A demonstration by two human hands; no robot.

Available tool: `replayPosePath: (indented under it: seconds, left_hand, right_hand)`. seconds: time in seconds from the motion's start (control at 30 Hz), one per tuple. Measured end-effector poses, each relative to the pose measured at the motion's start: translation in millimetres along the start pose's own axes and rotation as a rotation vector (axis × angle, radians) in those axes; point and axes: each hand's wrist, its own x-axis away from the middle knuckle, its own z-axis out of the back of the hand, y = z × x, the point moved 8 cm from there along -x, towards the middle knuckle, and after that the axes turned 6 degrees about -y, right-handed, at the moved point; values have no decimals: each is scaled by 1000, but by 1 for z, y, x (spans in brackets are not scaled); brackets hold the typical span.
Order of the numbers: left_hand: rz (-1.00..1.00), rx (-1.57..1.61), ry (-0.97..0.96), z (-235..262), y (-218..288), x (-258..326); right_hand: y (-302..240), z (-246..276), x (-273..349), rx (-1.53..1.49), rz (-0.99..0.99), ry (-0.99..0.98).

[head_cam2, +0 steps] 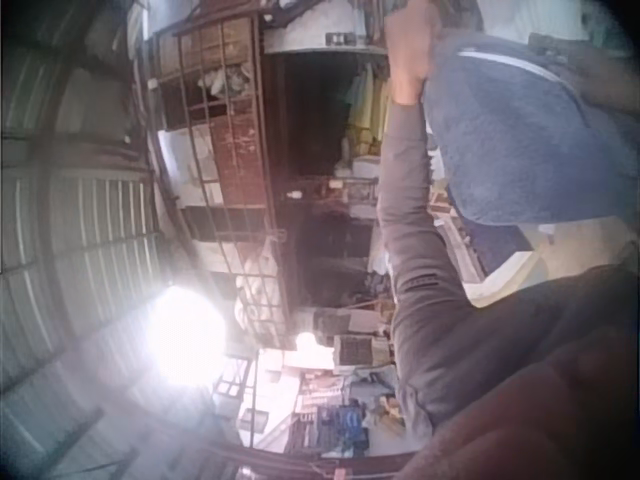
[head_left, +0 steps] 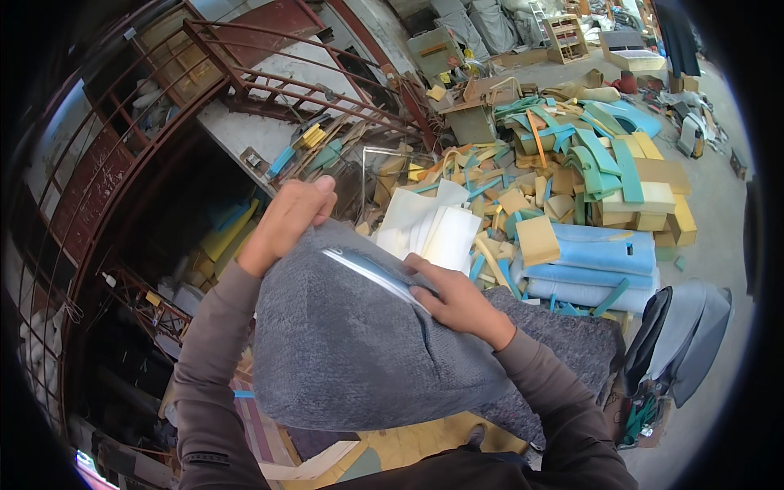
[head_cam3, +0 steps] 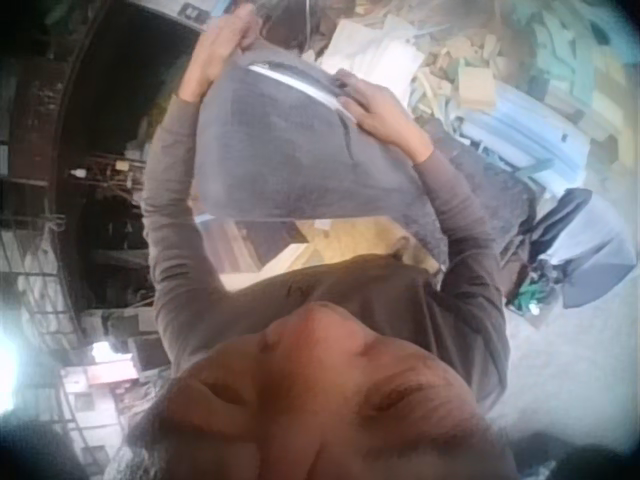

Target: The person fits a grey fabric cover over a foam cushion, aligns it, and then uses a cordless drill to fasten a metal bracket to the cushion's frame. The person handles the cushion, fabric, drill, and bracket throughout the clip.

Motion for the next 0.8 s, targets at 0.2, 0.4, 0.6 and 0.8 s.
replayPosePath:
  seconds: [0.2,0.4,0.6,0.8]
  left_hand:
    - [-63,191,348,4,2,2]
    - [-117,281,459,2,1,-5]
    - [1,124,310,22,-2,-32]
    - [-361,136,432,15,105,-6]
  right_hand:
    - [-23,13,-24,271,105,188]
    - [-27,30,-25,156,40,301]
    - [-27,44,43,-324,-77,321]
    - [-4,65,80,-296,-208,169]
